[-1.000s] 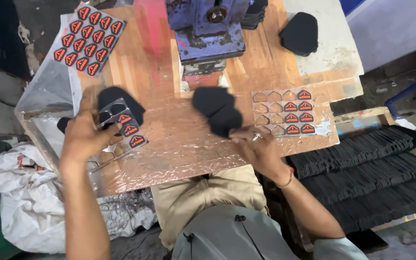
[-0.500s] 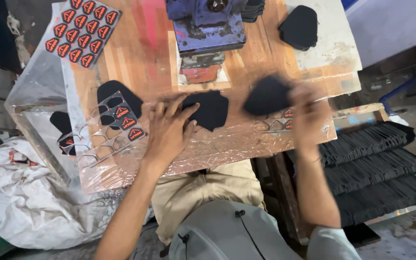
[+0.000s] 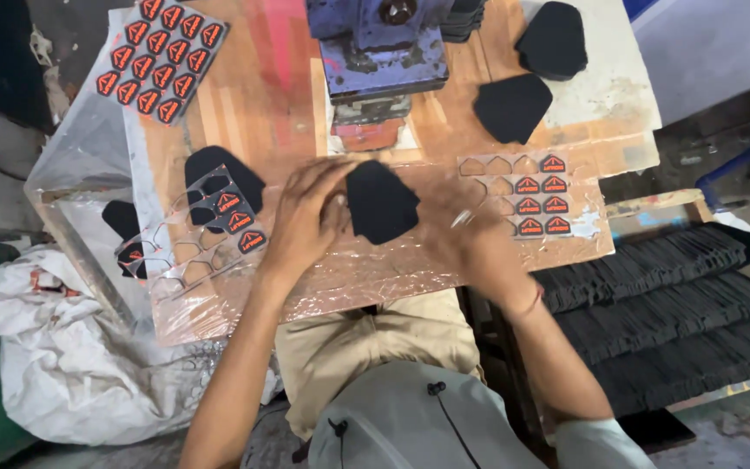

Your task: The person places small black fabric pieces under a press machine and applies orange triangular stickers to them. They repeatedly pick up the fabric, position it, press it, and then remove the finished items to a pile on the table.

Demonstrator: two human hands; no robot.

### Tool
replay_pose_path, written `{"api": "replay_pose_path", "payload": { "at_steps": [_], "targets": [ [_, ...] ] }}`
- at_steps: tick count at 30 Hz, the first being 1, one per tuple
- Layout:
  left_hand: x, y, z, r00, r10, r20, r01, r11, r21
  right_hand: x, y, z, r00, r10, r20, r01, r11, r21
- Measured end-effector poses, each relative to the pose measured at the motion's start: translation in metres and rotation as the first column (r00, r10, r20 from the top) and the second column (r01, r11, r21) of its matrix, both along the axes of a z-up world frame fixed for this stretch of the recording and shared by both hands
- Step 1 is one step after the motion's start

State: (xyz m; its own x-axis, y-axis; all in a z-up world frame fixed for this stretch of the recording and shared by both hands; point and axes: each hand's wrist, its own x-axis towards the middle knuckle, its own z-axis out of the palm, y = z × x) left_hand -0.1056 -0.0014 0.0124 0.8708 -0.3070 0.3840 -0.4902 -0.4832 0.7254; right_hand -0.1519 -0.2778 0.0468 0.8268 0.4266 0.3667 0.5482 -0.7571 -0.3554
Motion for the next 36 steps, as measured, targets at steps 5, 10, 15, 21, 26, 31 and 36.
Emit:
{"api": "replay_pose_path", "payload": {
  "at_steps": [5, 10, 15, 21, 26, 31, 36],
  "targets": [
    [-0.034, 0.009, 0.008, 0.989, 0.146, 0.029, -0.148, 0.986, 0.079, -0.022, 0.023, -0.015, 0.986, 0.151, -0.073, -0.159, 0.981, -0.109],
    [-0.009, -0.002, -0.01, 0.982, 0.172, 0.081, -0.184, 0.967, 0.174, 0.034, 0.043, -0.021, 0.988, 0.135, -0.076, -0.146, 0.974, -0.171],
    [0.037, -0.011, -0.046, 0.968, 0.097, 0.231, -0.199, 0.856, 0.477, 0.073, 0.041, -0.033, 0.997, 0.079, -0.018, -0.081, 0.972, -0.222],
    [0.035, -0.006, -0.031, 0.988, 0.06, 0.145, -0.118, 0.892, 0.436, 0.091, 0.018, -0.032, 0.997, 0.074, -0.019, -0.076, 0.975, -0.211],
    [0.025, -0.009, -0.03, 0.988, 0.06, 0.145, -0.12, 0.886, 0.447, 0.087, 0.02, -0.028, 0.996, 0.085, -0.002, -0.084, 0.975, -0.208],
    [0.022, -0.009, -0.028, 0.991, 0.058, 0.121, -0.103, 0.906, 0.411, 0.085, 0.023, -0.026, 0.998, 0.066, -0.007, -0.066, 0.984, -0.164],
    [0.024, -0.009, -0.033, 0.985, 0.088, 0.149, -0.134, 0.931, 0.341, 0.041, -0.004, 0.0, 0.987, -0.131, -0.097, 0.132, 0.991, -0.003]
  ]
}}
